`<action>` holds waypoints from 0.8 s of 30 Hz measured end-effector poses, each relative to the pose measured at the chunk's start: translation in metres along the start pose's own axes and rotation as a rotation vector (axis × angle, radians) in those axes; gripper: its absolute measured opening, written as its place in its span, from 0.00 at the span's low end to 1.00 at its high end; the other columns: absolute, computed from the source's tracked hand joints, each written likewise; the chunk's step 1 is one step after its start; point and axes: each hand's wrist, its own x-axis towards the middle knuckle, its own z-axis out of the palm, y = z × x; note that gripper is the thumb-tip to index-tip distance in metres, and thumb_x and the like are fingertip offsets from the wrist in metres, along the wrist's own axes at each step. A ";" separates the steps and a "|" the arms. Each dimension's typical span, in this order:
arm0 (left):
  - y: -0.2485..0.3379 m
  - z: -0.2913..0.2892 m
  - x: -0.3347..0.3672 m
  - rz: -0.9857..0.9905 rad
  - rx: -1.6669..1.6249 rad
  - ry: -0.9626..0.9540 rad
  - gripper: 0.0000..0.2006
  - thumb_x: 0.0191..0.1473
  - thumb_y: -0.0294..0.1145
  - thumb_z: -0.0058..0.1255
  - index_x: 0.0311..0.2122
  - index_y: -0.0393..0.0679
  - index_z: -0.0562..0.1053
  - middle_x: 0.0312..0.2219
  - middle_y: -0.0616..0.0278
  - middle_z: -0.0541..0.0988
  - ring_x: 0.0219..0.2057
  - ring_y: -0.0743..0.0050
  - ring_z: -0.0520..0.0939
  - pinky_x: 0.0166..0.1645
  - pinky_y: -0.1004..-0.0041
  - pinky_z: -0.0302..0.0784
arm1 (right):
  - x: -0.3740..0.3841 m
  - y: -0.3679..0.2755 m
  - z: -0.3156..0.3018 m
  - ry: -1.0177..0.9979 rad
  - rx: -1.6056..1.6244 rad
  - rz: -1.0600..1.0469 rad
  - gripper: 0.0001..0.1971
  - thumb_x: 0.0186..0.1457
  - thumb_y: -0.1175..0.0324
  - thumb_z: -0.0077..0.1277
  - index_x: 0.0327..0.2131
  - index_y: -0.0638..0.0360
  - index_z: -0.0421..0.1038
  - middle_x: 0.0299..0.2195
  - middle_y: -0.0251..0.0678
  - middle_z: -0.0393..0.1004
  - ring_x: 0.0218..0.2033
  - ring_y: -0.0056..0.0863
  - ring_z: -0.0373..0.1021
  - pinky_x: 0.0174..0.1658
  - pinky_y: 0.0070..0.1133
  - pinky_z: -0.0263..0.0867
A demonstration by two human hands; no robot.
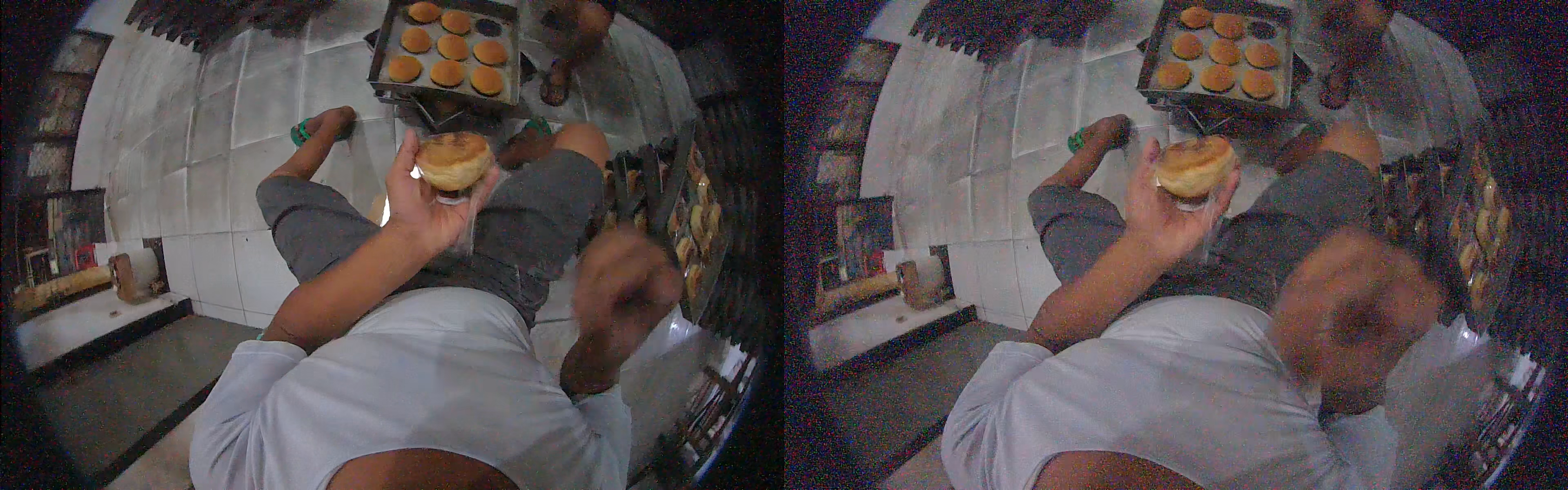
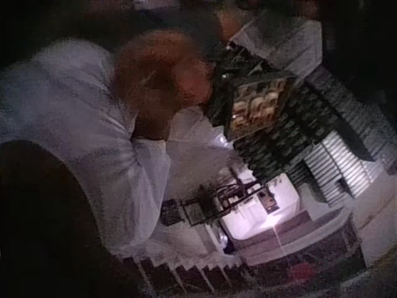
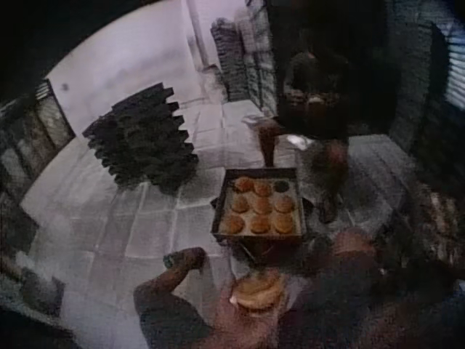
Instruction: The person sits on the floor and packages round buns into clear plastic bags. They pick each bun from a metal tray, place it into a bag, and then set the packaged bun onto a nearby rack. The process is repeated for multiple buns.
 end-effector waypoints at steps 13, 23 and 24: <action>-0.017 -0.037 0.082 0.170 1.502 0.058 0.16 0.62 0.41 0.61 0.48 0.39 0.80 0.38 0.62 0.84 0.40 0.75 0.82 0.52 0.71 0.77 | -0.118 0.120 0.017 0.521 0.624 0.930 0.19 0.59 0.59 0.64 0.47 0.64 0.81 0.37 0.35 0.83 0.38 0.19 0.78 0.43 0.22 0.74; -0.006 -0.003 0.069 0.349 1.339 0.044 0.13 0.62 0.39 0.61 0.32 0.39 0.78 0.29 0.68 0.81 0.31 0.82 0.76 0.39 0.77 0.72 | -0.105 0.153 0.021 0.863 1.057 0.947 0.07 0.55 0.67 0.63 0.30 0.59 0.78 0.25 0.26 0.75 0.22 0.16 0.66 0.29 0.16 0.62; -0.005 0.006 0.077 0.379 1.306 0.048 0.13 0.62 0.38 0.61 0.31 0.40 0.78 0.29 0.69 0.80 0.31 0.82 0.76 0.39 0.76 0.72 | -0.096 0.148 0.024 0.917 1.085 0.961 0.07 0.54 0.67 0.64 0.29 0.57 0.77 0.23 0.25 0.74 0.22 0.17 0.65 0.29 0.17 0.61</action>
